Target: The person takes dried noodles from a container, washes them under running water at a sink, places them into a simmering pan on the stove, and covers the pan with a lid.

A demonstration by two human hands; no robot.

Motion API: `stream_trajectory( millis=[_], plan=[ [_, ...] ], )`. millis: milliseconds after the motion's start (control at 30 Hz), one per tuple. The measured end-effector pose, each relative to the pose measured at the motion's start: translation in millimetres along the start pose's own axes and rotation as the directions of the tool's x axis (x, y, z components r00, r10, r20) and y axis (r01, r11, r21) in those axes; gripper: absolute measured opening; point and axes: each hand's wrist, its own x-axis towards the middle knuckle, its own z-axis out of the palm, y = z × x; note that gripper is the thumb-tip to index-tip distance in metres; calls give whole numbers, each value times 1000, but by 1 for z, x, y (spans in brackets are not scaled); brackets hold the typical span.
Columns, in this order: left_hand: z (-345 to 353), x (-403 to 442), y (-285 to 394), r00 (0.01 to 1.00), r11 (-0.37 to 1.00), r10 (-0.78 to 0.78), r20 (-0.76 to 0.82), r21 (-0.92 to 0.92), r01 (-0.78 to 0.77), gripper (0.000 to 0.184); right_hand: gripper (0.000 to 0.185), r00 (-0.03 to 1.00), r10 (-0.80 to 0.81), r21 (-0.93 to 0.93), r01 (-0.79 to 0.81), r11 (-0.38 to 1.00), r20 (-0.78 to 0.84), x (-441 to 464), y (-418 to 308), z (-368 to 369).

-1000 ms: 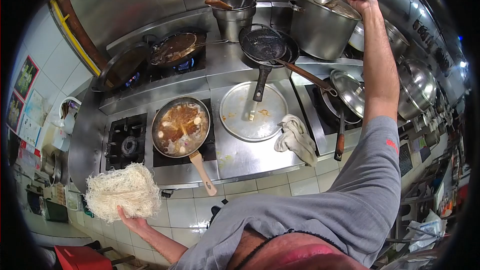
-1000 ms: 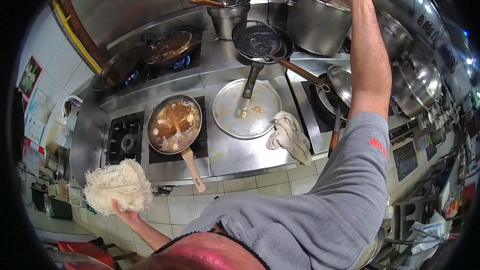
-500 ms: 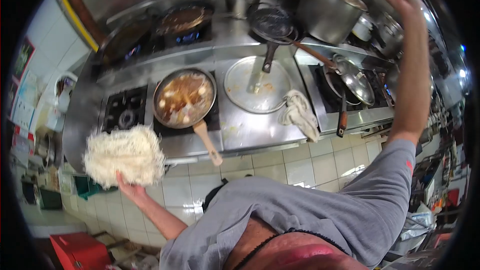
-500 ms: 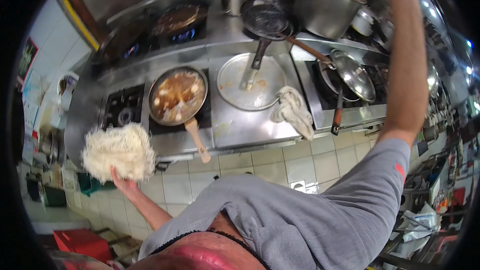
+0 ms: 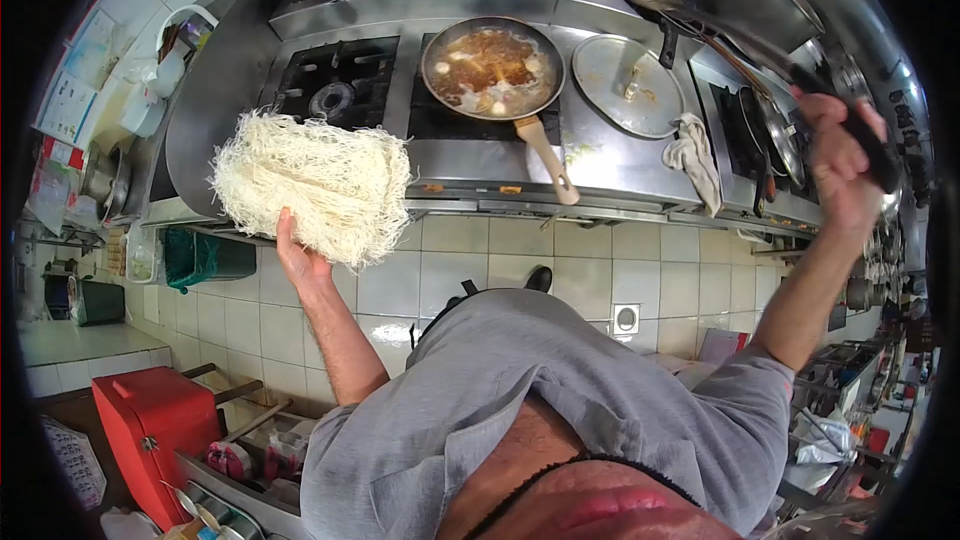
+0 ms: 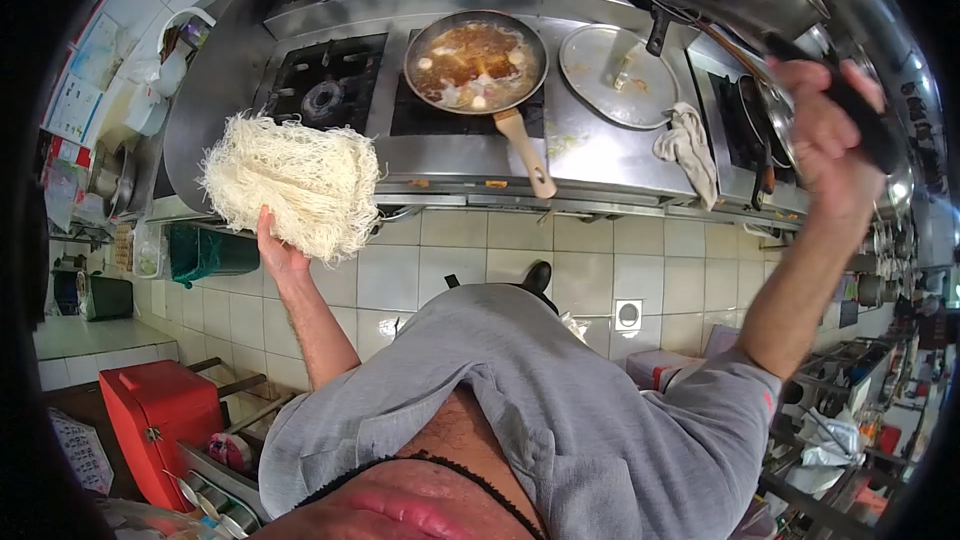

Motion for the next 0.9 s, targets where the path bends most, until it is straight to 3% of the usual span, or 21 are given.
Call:
stream_trajectory(
  millis=[100, 233, 333, 400, 433, 500, 533, 600, 700, 733, 767, 867, 900],
  plan=[
    [-19, 5, 15, 999, 999, -39, 37, 23, 38, 55, 51, 998, 49, -63, -47, 997, 33, 9, 62, -26],
    [-27, 10, 29, 990, 996, -91, 106, 26, 89, 54, 37, 992, 75, -195, -94, 976, -101, 22, 134, -60],
    [-23, 5, 35, 989, 993, -116, 93, 25, 114, 54, 35, 976, 32, -436, -125, 891, -213, 26, 176, -76],
    [-24, 6, 38, 987, 992, -122, 103, 37, 119, 55, 42, 952, -26, -637, -184, 748, -305, 24, 198, -77],
    [-25, 7, 38, 986, 992, -124, 109, 44, 120, 55, 49, 944, 5, -744, -262, 615, -329, 22, 202, -76],
    [-27, 11, 36, 984, 991, -128, 122, 43, 123, 56, 62, 946, -75, -880, -261, 396, -315, 18, 213, -80],
    [-27, 13, 35, 983, 991, -129, 131, 37, 125, 57, 62, 946, -78, -880, -260, 397, -315, 16, 215, -91],
    [-22, 10, 34, 985, 992, -127, 119, 39, 123, 57, 70, 959, -229, -986, -160, 37, -164, 14, 215, -125],
    [-18, 10, 34, 989, 994, -103, 102, 36, 99, 58, 74, 935, -324, -990, -131, 53, -141, 18, 202, -171],
    [-18, 10, 34, 991, 996, -88, 104, 33, 85, 58, 72, 934, -316, -981, -129, 146, -169, 18, 195, -175],
    [-17, 9, 35, 992, 996, -81, 99, 30, 78, 58, 72, 937, -309, -982, -125, 145, -165, 21, 188, -186],
    [-18, 3, 53, 994, 999, -32, 107, 32, 29, 60, 72, 937, -261, -816, -41, 576, -232, 32, 182, -247],
    [-20, 2, 60, 995, 999, -22, 99, 26, 20, 60, 72, 941, -252, -818, -41, 574, -224, 37, 184, -264]
  ],
)
